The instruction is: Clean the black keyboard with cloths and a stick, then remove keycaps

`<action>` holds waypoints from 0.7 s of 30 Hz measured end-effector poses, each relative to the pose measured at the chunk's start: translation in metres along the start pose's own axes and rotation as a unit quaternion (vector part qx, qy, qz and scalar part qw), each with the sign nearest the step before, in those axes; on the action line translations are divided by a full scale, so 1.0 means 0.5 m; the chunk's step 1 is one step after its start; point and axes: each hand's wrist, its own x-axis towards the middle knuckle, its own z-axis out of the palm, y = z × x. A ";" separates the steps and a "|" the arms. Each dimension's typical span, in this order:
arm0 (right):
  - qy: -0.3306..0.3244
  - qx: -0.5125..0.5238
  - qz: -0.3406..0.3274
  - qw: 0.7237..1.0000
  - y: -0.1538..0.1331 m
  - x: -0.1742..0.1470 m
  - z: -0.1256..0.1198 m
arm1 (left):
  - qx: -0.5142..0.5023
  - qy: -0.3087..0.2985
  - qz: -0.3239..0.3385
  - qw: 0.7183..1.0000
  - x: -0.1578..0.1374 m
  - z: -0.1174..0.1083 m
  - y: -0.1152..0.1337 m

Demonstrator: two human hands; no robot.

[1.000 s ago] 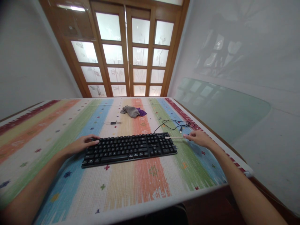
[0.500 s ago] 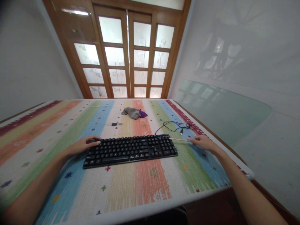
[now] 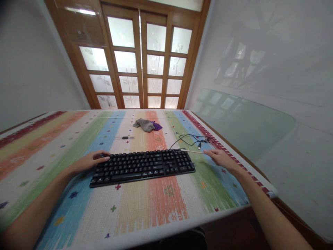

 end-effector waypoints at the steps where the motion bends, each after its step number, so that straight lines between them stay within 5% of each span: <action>1: -0.032 0.025 0.004 0.999 -0.014 -0.001 0.010 | -0.002 0.001 0.000 1.000 0.000 0.000 -0.001; 12: -0.136 0.033 -0.134 0.981 -0.220 0.002 0.140 | -0.010 0.005 0.003 1.000 0.000 0.001 0.001; 21: -0.129 0.006 -0.240 0.962 -0.324 0.028 0.264 | -0.012 0.003 0.016 1.000 0.007 0.001 -0.018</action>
